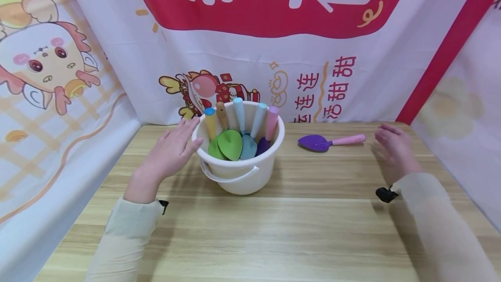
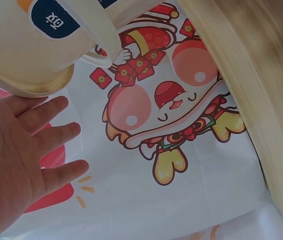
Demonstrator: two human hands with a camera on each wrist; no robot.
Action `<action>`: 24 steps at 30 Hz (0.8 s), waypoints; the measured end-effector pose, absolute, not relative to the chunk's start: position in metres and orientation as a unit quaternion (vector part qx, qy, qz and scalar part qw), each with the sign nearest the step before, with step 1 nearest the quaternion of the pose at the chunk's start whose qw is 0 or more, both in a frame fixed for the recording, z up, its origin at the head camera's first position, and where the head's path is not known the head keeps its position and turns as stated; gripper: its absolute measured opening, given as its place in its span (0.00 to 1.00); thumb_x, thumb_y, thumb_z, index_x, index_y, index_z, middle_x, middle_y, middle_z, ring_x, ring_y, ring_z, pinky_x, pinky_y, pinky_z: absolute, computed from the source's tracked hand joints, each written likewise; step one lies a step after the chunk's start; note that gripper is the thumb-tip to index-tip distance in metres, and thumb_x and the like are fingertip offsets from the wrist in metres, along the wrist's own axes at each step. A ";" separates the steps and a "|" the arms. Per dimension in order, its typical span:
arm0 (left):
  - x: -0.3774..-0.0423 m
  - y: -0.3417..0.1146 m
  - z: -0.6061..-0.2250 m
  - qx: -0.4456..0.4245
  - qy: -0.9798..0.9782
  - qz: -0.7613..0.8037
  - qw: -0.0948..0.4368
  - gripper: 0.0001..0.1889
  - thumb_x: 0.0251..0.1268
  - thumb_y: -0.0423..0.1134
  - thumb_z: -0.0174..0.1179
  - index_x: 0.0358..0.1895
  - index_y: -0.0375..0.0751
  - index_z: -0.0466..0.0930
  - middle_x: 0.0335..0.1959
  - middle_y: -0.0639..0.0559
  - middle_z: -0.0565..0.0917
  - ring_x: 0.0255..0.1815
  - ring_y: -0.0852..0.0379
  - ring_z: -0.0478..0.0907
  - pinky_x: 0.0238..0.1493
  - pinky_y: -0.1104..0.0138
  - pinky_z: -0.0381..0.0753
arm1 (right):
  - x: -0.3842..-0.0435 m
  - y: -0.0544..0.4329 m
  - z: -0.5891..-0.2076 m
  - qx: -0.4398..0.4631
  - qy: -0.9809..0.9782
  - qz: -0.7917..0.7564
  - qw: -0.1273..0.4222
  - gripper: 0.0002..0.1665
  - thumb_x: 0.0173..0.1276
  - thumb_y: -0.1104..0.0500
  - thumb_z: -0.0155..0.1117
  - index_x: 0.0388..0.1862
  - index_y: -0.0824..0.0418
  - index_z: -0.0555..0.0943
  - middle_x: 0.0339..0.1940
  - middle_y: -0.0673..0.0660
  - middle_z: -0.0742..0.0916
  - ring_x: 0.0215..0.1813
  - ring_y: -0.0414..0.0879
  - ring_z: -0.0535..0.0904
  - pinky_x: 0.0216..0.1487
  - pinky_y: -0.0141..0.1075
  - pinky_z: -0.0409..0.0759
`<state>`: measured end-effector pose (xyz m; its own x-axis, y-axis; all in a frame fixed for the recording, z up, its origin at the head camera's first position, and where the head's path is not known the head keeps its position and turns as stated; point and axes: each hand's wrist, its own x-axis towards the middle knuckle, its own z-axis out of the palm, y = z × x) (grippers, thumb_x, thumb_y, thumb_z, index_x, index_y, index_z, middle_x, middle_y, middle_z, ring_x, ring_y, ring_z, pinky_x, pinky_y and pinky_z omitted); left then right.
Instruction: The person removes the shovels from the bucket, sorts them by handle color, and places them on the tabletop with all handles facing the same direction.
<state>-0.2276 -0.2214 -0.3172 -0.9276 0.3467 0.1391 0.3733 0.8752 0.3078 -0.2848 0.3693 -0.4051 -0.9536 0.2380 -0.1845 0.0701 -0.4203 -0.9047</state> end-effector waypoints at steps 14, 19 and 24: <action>-0.226 -0.220 -0.315 -0.184 -0.968 -0.167 0.036 0.36 0.84 0.59 0.37 0.85 0.45 0.45 0.84 0.43 0.51 0.84 0.41 0.39 0.76 0.33 0.39 | -0.279 0.356 -0.365 -0.045 -0.554 0.828 0.072 0.11 0.70 0.69 0.68 0.41 0.52 0.87 0.39 0.46 0.89 0.40 0.36 0.87 0.45 0.26 0.84; -0.224 -0.218 -0.314 -0.185 -0.967 -0.169 0.035 0.36 0.84 0.59 0.37 0.85 0.44 0.45 0.83 0.43 0.51 0.84 0.40 0.39 0.76 0.33 0.40 | -0.274 0.343 -0.351 -0.045 -0.591 0.803 0.060 0.17 0.69 0.63 0.71 0.56 0.55 0.82 0.47 0.45 0.85 0.46 0.36 0.86 0.51 0.26 0.82; -0.223 -0.217 -0.314 -0.187 -0.966 -0.171 0.043 0.36 0.84 0.58 0.37 0.84 0.43 0.46 0.83 0.42 0.52 0.84 0.39 0.39 0.75 0.33 0.40 | -0.273 0.324 -0.338 -0.053 -0.654 0.753 0.040 0.40 0.72 0.57 0.68 0.79 0.60 0.65 0.63 0.53 0.78 0.54 0.35 0.82 0.56 0.25 0.79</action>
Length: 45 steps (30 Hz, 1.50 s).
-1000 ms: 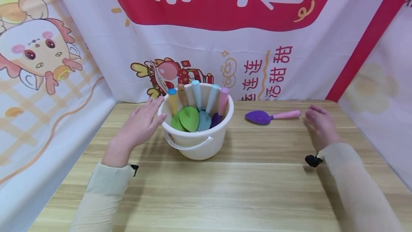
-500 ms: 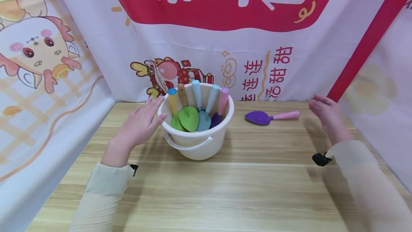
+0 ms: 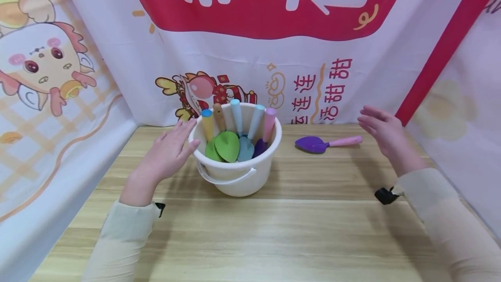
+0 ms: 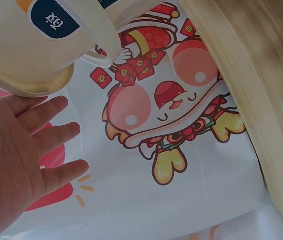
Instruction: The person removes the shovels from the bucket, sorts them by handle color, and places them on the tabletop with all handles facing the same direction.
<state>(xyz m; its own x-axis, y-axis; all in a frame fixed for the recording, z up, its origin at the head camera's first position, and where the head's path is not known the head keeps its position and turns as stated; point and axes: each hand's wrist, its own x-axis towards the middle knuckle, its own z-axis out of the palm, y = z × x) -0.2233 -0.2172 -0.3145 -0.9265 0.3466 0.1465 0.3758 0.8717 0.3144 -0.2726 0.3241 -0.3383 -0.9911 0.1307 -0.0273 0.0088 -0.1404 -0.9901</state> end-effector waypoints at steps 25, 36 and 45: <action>-0.225 -0.219 -0.315 -0.185 -0.967 -0.170 0.040 0.37 0.84 0.60 0.36 0.85 0.44 0.45 0.83 0.43 0.51 0.84 0.40 0.39 0.76 0.33 0.39 | -0.251 0.241 -0.288 0.072 -0.690 0.720 -0.012 0.32 0.78 0.56 0.61 0.77 0.61 0.67 0.73 0.59 0.74 0.71 0.51 0.72 0.67 0.35 0.75; -0.227 -0.217 -0.315 -0.186 -0.966 -0.173 0.042 0.37 0.83 0.60 0.36 0.84 0.43 0.45 0.83 0.42 0.52 0.84 0.40 0.40 0.76 0.33 0.40 | -0.255 0.217 -0.280 0.119 -0.752 0.648 0.002 0.29 0.78 0.54 0.62 0.75 0.54 0.72 0.73 0.56 0.76 0.68 0.52 0.76 0.72 0.46 0.71; -0.226 -0.216 -0.316 -0.187 -0.966 -0.173 0.049 0.36 0.84 0.59 0.37 0.84 0.42 0.47 0.83 0.41 0.54 0.83 0.39 0.42 0.76 0.33 0.42 | -0.263 0.200 -0.284 0.152 -0.779 0.608 0.015 0.29 0.76 0.52 0.65 0.74 0.53 0.74 0.70 0.54 0.79 0.67 0.50 0.77 0.68 0.51 0.74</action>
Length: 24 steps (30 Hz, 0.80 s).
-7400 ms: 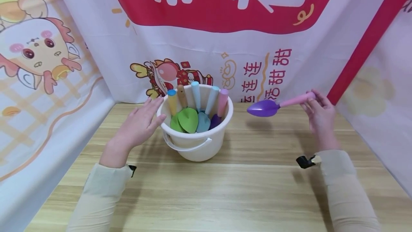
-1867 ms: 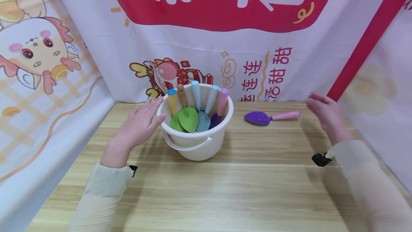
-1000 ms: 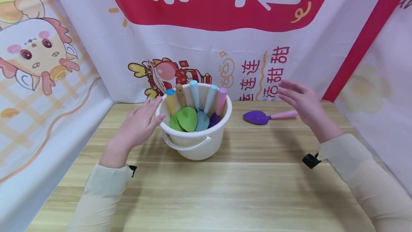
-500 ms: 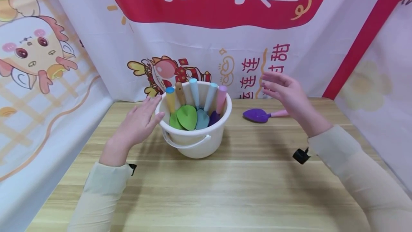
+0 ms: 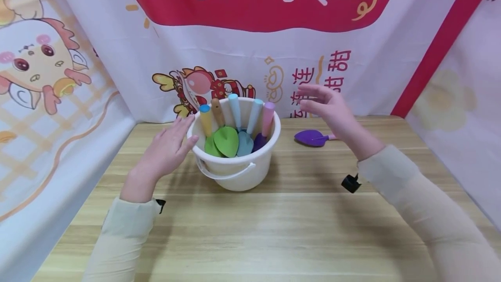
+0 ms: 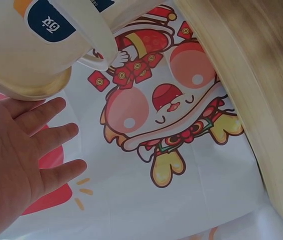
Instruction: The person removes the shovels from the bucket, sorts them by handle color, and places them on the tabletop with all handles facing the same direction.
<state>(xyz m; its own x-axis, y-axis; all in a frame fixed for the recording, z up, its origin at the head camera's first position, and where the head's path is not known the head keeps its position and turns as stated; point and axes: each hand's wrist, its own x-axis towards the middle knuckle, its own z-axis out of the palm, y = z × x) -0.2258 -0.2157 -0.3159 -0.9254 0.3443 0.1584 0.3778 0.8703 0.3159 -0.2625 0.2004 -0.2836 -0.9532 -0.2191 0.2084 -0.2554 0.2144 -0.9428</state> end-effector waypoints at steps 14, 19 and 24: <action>-0.225 -0.216 -0.315 -0.184 -0.967 -0.167 0.052 0.36 0.84 0.58 0.38 0.84 0.43 0.48 0.83 0.42 0.54 0.83 0.39 0.42 0.76 0.33 0.43 | -0.271 0.169 -0.283 0.199 -0.782 0.590 -0.012 0.28 0.76 0.62 0.64 0.73 0.60 0.73 0.69 0.60 0.80 0.64 0.54 0.79 0.63 0.45 0.80; -0.223 -0.216 -0.314 -0.183 -0.968 -0.167 0.048 0.36 0.84 0.57 0.38 0.84 0.42 0.47 0.83 0.42 0.53 0.83 0.39 0.41 0.76 0.34 0.42 | -0.272 0.162 -0.283 0.212 -0.780 0.588 -0.010 0.28 0.74 0.64 0.65 0.72 0.62 0.75 0.69 0.60 0.80 0.63 0.55 0.80 0.62 0.45 0.81; -0.221 -0.215 -0.312 -0.183 -0.968 -0.168 0.047 0.36 0.84 0.58 0.38 0.84 0.42 0.46 0.83 0.42 0.53 0.83 0.39 0.41 0.76 0.34 0.41 | -0.273 0.158 -0.284 0.207 -0.776 0.595 -0.012 0.27 0.74 0.64 0.65 0.71 0.63 0.75 0.66 0.59 0.82 0.62 0.53 0.81 0.62 0.47 0.81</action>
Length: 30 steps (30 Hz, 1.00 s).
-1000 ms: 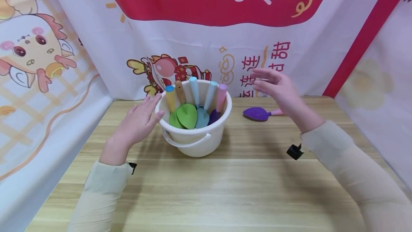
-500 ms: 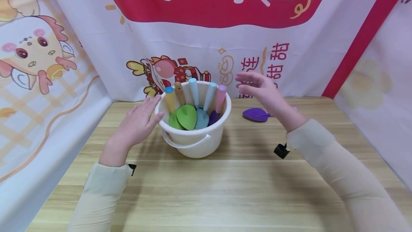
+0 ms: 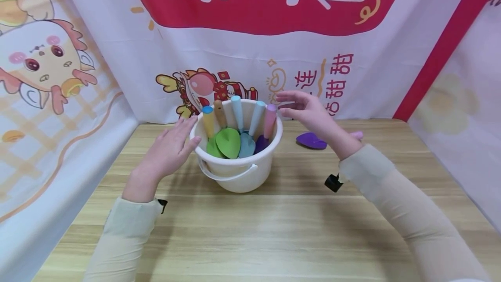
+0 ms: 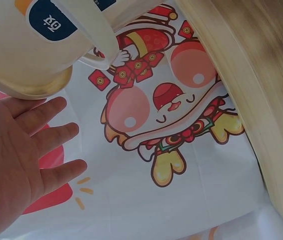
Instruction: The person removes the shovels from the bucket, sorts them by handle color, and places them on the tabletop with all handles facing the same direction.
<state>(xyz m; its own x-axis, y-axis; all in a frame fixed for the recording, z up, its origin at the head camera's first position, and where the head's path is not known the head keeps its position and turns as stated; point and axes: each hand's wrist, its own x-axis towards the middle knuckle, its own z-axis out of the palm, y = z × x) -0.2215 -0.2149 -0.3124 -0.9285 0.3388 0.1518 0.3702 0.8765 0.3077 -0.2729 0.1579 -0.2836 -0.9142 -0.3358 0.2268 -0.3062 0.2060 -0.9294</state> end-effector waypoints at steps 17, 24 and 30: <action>-0.221 -0.214 -0.315 -0.183 -0.967 -0.171 0.048 0.36 0.84 0.58 0.38 0.84 0.42 0.47 0.83 0.42 0.53 0.84 0.40 0.41 0.76 0.34 0.42 | -0.271 0.144 -0.283 -0.213 0.857 -0.467 -0.039 0.22 0.71 0.64 0.69 0.63 0.62 0.82 0.57 0.60 0.87 0.56 0.54 0.84 0.57 0.45 0.84; -0.223 -0.213 -0.316 -0.178 -0.967 -0.176 0.049 0.36 0.84 0.57 0.40 0.84 0.43 0.48 0.83 0.43 0.53 0.84 0.40 0.41 0.77 0.35 0.42 | -0.270 0.138 -0.281 -0.210 0.859 -0.465 -0.032 0.20 0.70 0.67 0.69 0.61 0.62 0.83 0.55 0.61 0.87 0.55 0.53 0.84 0.56 0.43 0.84; -0.222 -0.215 -0.314 -0.182 -0.966 -0.174 0.051 0.36 0.84 0.58 0.39 0.84 0.42 0.47 0.83 0.42 0.53 0.83 0.39 0.41 0.77 0.35 0.42 | -0.268 0.131 -0.278 -0.223 0.853 -0.471 -0.020 0.21 0.70 0.69 0.67 0.62 0.62 0.83 0.56 0.61 0.87 0.56 0.53 0.84 0.58 0.44 0.83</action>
